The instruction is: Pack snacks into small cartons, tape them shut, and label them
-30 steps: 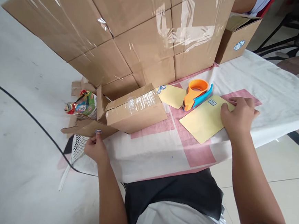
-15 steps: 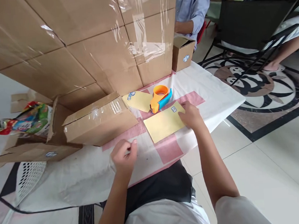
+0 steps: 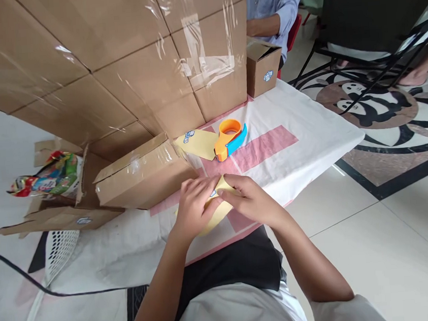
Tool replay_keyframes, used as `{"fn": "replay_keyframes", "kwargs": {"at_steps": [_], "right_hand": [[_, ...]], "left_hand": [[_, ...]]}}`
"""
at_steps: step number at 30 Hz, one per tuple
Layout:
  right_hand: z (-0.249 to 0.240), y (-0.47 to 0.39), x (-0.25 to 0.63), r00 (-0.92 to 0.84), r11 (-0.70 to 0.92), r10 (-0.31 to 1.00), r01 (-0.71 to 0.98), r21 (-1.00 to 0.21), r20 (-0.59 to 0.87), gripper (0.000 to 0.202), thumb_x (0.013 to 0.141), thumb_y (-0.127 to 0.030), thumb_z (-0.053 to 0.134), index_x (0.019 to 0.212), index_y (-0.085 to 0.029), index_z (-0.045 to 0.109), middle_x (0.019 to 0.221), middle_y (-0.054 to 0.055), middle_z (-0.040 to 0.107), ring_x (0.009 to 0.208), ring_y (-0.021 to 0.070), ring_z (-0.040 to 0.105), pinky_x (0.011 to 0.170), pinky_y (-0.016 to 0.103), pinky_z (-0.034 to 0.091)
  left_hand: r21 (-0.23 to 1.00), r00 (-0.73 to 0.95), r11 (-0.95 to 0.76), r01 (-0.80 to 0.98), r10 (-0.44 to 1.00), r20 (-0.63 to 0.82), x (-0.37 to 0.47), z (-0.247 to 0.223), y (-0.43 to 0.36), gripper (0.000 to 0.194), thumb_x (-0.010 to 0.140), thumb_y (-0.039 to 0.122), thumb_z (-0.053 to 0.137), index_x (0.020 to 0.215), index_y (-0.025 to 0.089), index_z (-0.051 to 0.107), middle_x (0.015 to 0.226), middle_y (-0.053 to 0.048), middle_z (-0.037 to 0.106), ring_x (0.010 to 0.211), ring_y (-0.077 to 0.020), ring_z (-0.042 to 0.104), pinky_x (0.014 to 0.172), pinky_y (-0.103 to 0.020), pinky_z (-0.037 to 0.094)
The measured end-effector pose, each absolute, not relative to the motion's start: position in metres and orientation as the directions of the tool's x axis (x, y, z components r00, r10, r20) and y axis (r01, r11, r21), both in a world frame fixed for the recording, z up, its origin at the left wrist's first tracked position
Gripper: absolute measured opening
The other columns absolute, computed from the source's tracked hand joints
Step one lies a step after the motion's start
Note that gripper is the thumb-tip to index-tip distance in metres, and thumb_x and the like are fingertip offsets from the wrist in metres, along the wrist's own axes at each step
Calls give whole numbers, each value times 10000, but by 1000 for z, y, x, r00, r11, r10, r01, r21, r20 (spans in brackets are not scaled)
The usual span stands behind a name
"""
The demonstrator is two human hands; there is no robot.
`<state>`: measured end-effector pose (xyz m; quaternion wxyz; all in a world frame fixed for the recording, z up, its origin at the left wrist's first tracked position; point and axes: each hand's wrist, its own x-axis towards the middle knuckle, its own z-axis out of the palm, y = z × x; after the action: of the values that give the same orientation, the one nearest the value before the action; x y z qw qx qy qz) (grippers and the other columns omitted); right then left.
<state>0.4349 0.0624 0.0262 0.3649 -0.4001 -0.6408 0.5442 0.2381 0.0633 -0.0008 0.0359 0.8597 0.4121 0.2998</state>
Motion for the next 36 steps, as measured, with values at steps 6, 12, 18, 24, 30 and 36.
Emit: {"fn": "replay_keyframes", "kwargs": {"at_steps": [6,12,18,24,30,36], "right_hand": [[25,62,436,-411,-10,909,153,-988,-73,316,973,-450,603,846,-181,710,796,13,665,765,198,597,679,300,466],[28,55,436,-391,18,917,235,-972,-77,283,948,-413,622,775,-195,673,722,4,615,695,182,546,615,289,426],[28,47,440,-461,-33,879,201,-979,-124,283,986,-402,584,802,-194,639,758,8,615,684,172,540,588,286,383],[23,44,442,-458,32,887,201,-979,-65,328,1039,-378,523,764,-209,464,747,-21,478,696,141,445,612,281,336],[24,39,437,-475,193,879,268,-944,45,397,1047,-341,519,750,-226,282,740,-31,389,664,131,380,605,288,301],[27,36,437,-463,174,885,248,-953,41,341,1062,-361,481,773,-231,355,753,-16,421,675,149,408,606,297,331]], "left_hand": [[180,546,-698,693,671,501,237,-4,62,425,1068,341,471,1416,118,571,1160,-108,785,1089,-238,692,974,-430,352],[143,695,-795,590,590,412,231,2,67,396,1058,242,409,1394,149,596,1016,-56,796,1035,-228,689,968,-433,358],[288,564,-714,639,689,455,219,3,69,393,1037,146,370,1276,198,677,980,-25,805,971,-197,693,900,-413,373],[290,458,-737,610,627,630,225,3,53,212,959,356,632,1051,209,752,1003,-77,775,875,-211,644,809,-398,426],[390,310,-619,681,727,612,234,9,49,235,969,199,586,795,239,739,824,-28,721,768,-161,620,754,-367,430],[484,345,-669,565,724,598,231,10,45,151,982,345,644,918,221,702,824,-19,735,759,-158,658,737,-353,456]]}}
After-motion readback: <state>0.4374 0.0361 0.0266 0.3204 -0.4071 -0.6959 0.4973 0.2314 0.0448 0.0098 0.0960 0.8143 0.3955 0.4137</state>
